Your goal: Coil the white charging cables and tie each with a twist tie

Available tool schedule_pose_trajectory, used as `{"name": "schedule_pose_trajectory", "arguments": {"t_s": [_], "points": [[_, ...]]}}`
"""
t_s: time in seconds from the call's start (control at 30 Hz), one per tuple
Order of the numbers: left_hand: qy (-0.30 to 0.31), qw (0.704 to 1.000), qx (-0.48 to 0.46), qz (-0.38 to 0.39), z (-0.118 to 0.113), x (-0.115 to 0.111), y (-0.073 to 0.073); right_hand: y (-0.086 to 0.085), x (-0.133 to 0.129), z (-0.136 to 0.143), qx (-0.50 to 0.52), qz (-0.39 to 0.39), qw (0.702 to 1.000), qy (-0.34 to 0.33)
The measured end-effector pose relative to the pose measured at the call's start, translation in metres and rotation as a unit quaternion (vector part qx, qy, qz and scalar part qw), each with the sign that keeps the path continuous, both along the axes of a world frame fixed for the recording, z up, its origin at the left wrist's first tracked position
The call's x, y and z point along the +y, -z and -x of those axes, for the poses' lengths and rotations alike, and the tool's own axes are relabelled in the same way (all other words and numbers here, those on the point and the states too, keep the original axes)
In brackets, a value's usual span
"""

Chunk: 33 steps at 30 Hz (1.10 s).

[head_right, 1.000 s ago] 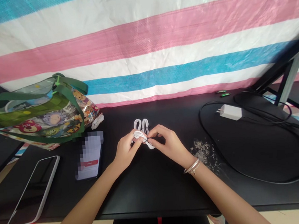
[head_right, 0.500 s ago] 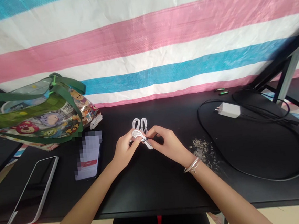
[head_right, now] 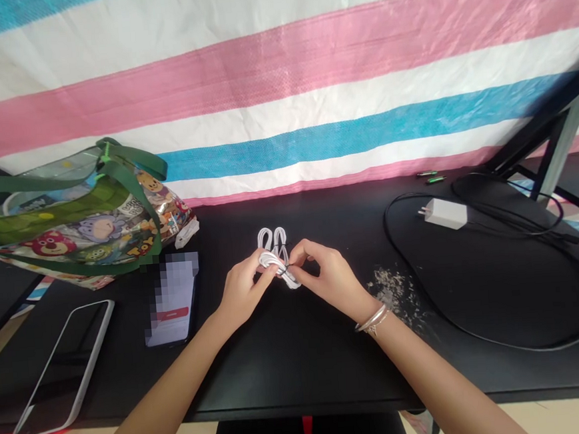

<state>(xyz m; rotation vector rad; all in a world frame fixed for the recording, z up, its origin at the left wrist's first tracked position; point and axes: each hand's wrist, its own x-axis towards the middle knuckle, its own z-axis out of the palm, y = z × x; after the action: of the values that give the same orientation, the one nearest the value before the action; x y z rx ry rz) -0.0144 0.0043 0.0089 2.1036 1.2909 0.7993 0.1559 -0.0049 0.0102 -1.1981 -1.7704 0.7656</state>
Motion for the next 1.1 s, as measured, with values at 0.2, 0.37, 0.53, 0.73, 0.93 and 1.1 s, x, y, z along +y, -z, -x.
{"name": "schedule_pose_trajectory", "arguments": {"t_s": [0.2, 0.37, 0.53, 0.73, 0.93, 1.1], "points": [[-0.016, 0.999, 0.025, -0.024, 0.001, 0.0, 0.0, -0.004, 0.002, -0.004, -0.003, 0.008, 1.0, -0.005], [-0.014, 0.999, 0.018, -0.031, 0.002, 0.0, -0.001, -0.004, 0.003, -0.007, -0.005, 0.007, 1.0, -0.007], [0.004, 0.999, -0.018, -0.036, 0.004, 0.0, -0.001, -0.002, 0.005, -0.011, 0.006, 0.007, 1.0, 0.026], [0.015, 0.996, -0.068, -0.052, 0.004, -0.001, -0.001, -0.001, 0.007, -0.014, 0.009, 0.018, 0.999, 0.047], [0.002, 0.985, -0.144, -0.101, 0.005, -0.002, -0.002, 0.004, 0.01, -0.017, 0.001, 0.021, 0.998, 0.066], [-0.02, 0.974, -0.162, -0.159, 0.007, -0.002, -0.002, 0.006, 0.012, -0.023, -0.035, -0.001, 0.994, 0.108]]}}
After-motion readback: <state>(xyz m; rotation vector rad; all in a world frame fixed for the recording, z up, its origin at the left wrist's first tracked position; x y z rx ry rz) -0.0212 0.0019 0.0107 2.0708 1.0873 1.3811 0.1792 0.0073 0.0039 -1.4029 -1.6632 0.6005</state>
